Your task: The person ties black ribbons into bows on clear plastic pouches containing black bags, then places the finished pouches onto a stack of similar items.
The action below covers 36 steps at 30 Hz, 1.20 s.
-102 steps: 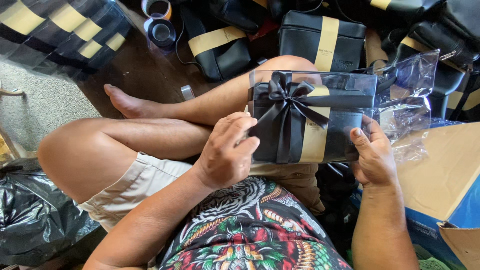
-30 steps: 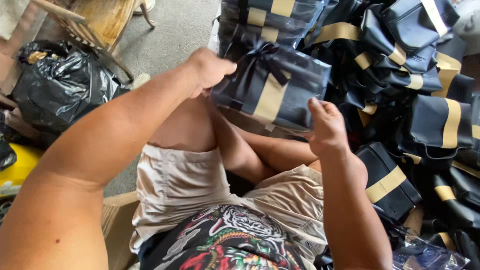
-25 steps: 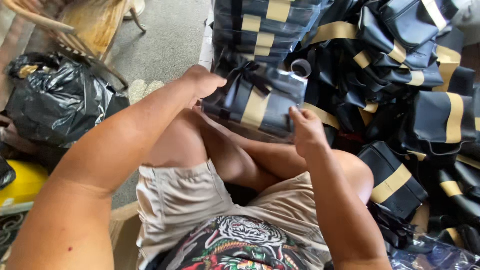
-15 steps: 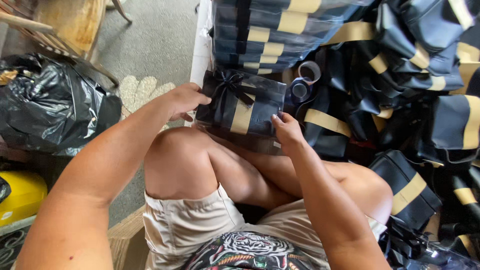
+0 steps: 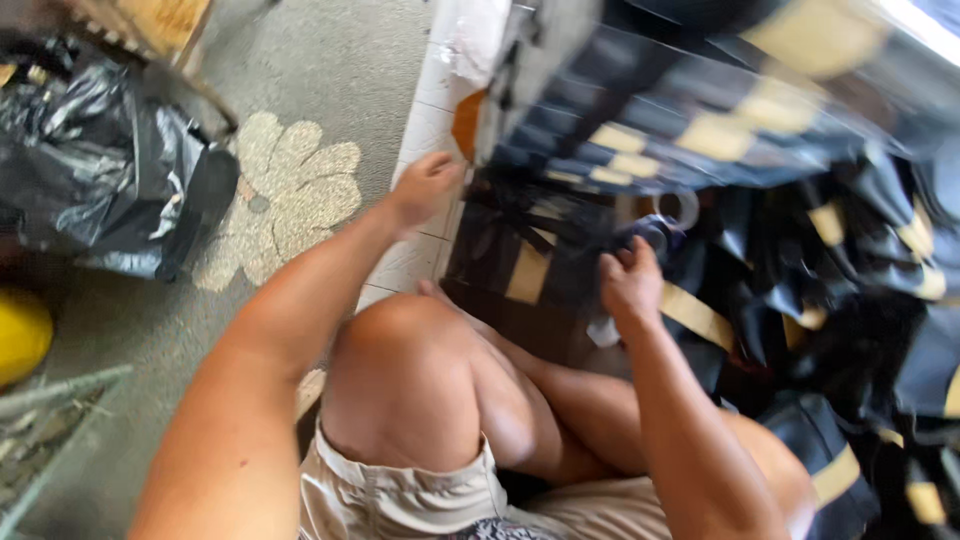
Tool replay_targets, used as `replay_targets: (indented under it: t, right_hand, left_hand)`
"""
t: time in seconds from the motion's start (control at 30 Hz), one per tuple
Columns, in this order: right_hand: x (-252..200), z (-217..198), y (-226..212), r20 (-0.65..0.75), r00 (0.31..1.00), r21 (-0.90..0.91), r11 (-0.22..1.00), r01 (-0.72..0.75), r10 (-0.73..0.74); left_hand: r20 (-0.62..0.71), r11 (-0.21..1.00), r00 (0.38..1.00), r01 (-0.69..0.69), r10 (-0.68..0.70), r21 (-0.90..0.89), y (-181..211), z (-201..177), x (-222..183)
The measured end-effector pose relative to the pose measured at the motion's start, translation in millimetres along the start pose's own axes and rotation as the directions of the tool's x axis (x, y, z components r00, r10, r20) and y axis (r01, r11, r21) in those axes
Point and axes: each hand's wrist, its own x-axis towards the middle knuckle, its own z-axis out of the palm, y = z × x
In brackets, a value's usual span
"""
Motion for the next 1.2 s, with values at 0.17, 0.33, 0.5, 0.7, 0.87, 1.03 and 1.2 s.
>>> replay_targets:
  t: [0.17, 0.33, 0.5, 0.7, 0.87, 1.03, 1.2]
  right_hand:
    - [53.2, 10.9, 8.5, 0.018, 0.999, 0.242, 0.970, -0.037, 0.034]
    - [90.6, 16.7, 12.1, 0.029, 0.981, 0.363, 0.912, -0.189, 0.192]
    - [63.4, 25.7, -40.3, -0.140, 0.987, 0.336, 0.942, -0.026, 0.077]
    - [72.8, 19.5, -41.1, 0.014, 0.997, 0.385, 0.920, -0.070, 0.070]
    - [112.1, 28.5, -24.4, 0.015, 0.999, 0.476, 0.879, -0.041, 0.038]
    - [160.1, 37.5, 25.9, -0.009, 0.996, 0.594, 0.802, -0.062, 0.085]
    - [136.9, 37.0, -45.1, -0.036, 0.994, 0.660, 0.749, -0.056, 0.106]
  left_hand:
    - [-0.064, 0.996, 0.995, -0.076, 0.073, -0.051, 6.0, 32.8, 31.8]
    - [0.126, 0.995, 0.990, -0.077, 0.068, 0.065, 25.3, 35.6, 34.4]
    - [0.138, 0.997, 0.988, -0.069, 0.073, -0.036, 38.1, 21.9, 15.7]
    - [0.117, 0.991, 0.985, -0.120, 0.126, -0.064, 24.1, 40.1, 35.9]
    - [0.112, 0.980, 0.979, -0.155, 0.169, -0.121, 69.4, 33.9, -1.4]
    - [0.148, 0.956, 0.964, -0.183, 0.220, -0.231, 77.1, 27.7, 11.1]
    - [0.139, 0.924, 0.953, -0.215, 0.269, -0.318, 87.3, 21.3, 22.6]
